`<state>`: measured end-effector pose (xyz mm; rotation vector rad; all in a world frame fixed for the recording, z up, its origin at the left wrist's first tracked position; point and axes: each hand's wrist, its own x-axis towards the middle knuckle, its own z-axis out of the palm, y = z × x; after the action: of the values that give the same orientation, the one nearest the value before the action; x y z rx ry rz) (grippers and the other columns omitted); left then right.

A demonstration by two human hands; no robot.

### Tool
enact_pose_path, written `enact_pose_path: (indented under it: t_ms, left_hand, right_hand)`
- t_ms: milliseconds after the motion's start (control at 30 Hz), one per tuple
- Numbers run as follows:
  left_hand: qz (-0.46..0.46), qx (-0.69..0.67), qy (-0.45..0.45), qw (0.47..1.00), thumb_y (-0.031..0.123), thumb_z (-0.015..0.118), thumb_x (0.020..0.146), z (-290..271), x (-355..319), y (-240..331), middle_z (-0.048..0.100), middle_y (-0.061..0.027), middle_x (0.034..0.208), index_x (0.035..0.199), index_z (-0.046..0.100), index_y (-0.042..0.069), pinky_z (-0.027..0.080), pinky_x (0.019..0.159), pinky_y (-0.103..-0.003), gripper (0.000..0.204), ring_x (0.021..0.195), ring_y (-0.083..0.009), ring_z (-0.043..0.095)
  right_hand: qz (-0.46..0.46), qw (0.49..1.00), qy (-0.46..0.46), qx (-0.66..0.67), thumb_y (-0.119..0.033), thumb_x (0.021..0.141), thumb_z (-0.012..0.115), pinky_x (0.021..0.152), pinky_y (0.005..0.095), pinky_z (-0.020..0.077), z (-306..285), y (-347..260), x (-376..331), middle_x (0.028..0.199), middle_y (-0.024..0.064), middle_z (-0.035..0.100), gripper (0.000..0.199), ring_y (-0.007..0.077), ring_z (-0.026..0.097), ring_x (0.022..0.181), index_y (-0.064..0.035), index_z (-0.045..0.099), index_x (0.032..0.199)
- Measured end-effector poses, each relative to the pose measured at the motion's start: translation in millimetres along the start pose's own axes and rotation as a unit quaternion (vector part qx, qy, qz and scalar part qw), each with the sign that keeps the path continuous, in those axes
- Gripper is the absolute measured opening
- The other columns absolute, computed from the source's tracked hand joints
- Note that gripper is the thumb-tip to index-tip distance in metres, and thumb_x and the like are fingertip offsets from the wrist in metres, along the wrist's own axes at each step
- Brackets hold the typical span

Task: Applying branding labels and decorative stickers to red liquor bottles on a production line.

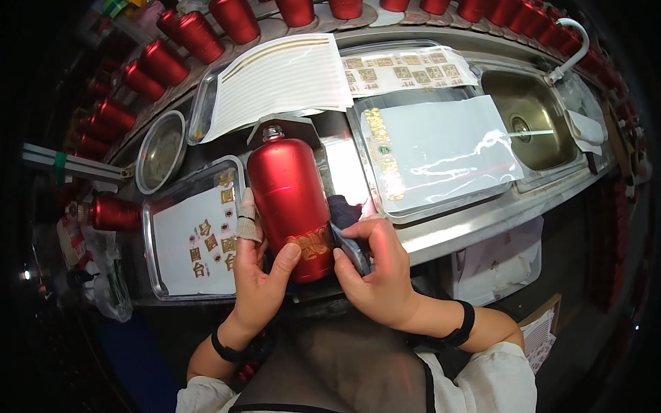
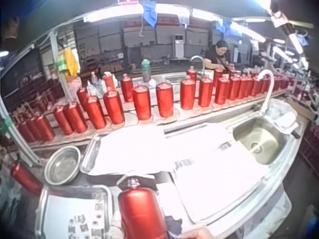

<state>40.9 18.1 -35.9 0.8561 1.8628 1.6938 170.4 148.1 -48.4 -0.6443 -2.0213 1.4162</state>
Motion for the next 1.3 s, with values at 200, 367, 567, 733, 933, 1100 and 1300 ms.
enact_pose_path:
  t_ms: [200, 367, 567, 733, 933, 1100, 1300]
  left_hand:
    - [0.024, 0.010, -0.010, 1.000, 0.009, 0.063, 0.092, -4.0, -2.4, -7.8, 0.049, -0.0234, 0.138, 0.152, 0.012, -0.007, 0.045, 0.100, -0.034, 0.080, 0.119, -0.0246, 0.057]
    - [0.045, 0.032, -0.037, 0.998, 0.007, 0.061, 0.092, -16.8, -2.2, -15.7, 0.036, -0.0243, 0.150, 0.153, 0.011, -0.006, 0.038, 0.107, -0.035, 0.080, 0.132, -0.0259, 0.047]
    - [0.000, -0.152, -0.072, 0.986, 0.003, 0.053, 0.093, -25.7, -3.0, -21.6, 0.021, -0.0217, 0.158, 0.154, 0.008, -0.004, 0.023, 0.117, -0.036, 0.076, 0.145, -0.0266, 0.029]
    - [-0.042, -0.258, -0.088, 0.961, 0.005, 0.046, 0.096, -32.7, 6.8, -18.4, 0.026, -0.0192, 0.157, 0.156, 0.007, 0.002, 0.023, 0.118, -0.037, 0.072, 0.144, -0.0244, 0.030]
    - [-0.054, -0.195, -0.060, 0.977, 0.009, 0.058, 0.094, -14.8, 12.3, -9.0, 0.042, -0.0170, 0.144, 0.152, 0.018, 0.000, 0.037, 0.109, -0.035, 0.071, 0.131, -0.0214, 0.045]
    - [-0.038, -0.102, -0.042, 0.993, 0.013, 0.066, 0.092, -8.2, 15.4, -7.6, 0.054, -0.0142, 0.130, 0.147, 0.026, 0.000, 0.047, 0.099, -0.033, 0.070, 0.115, -0.0200, 0.057]
    - [-0.050, -0.140, -0.053, 0.987, 0.011, 0.061, 0.095, -14.8, 11.4, -13.6, 0.051, -0.0127, 0.135, 0.150, 0.022, 0.000, 0.043, 0.103, -0.034, 0.069, 0.120, -0.0179, 0.054]
  right_hand:
    - [-0.228, 0.963, -0.003, -0.140, 0.006, 0.070, 0.074, 0.063, 0.0317, 0.0482, 9.5, -21.9, 1.6, 0.082, 0.0093, 0.066, 0.030, 0.0236, 0.062, 0.068, -0.0036, 0.063, 0.095]
    - [-0.243, 0.963, -0.066, -0.100, 0.005, 0.062, 0.077, 0.062, 0.0350, 0.0485, 7.2, -38.3, 8.9, 0.085, 0.0111, 0.066, 0.044, 0.0270, 0.061, 0.070, -0.0047, 0.068, 0.104]
    - [-0.289, 0.939, -0.004, -0.187, 0.003, 0.062, 0.076, 0.064, 0.0365, 0.0477, 18.1, -33.4, 13.2, 0.087, 0.0057, 0.066, 0.042, 0.0232, 0.061, 0.074, -0.0066, 0.070, 0.103]
    - [-0.407, 0.879, -0.153, -0.197, -0.008, 0.065, 0.074, 0.064, 0.0345, 0.0466, 38.7, -42.0, 0.9, 0.083, 0.0013, 0.060, 0.031, 0.0205, 0.059, 0.078, -0.0103, 0.074, 0.095]
    - [-0.221, 0.961, -0.037, -0.163, 0.007, 0.065, 0.076, 0.068, 0.0318, 0.0461, -4.3, -45.0, 1.9, 0.085, 0.0043, 0.070, 0.033, 0.0196, 0.064, 0.074, -0.0075, 0.071, 0.094]
    - [-0.158, 0.971, -0.002, -0.182, 0.006, 0.070, 0.079, 0.072, 0.0300, 0.0453, -10.3, -32.5, -2.7, 0.086, 0.0058, 0.071, 0.028, 0.0186, 0.066, 0.079, -0.0065, 0.069, 0.092]
    - [-0.168, 0.977, 0.039, -0.126, 0.007, 0.071, 0.077, 0.075, 0.0311, 0.0458, 2.6, -28.3, 5.4, 0.089, 0.0081, 0.071, 0.026, 0.0196, 0.065, 0.083, -0.0065, 0.069, 0.091]
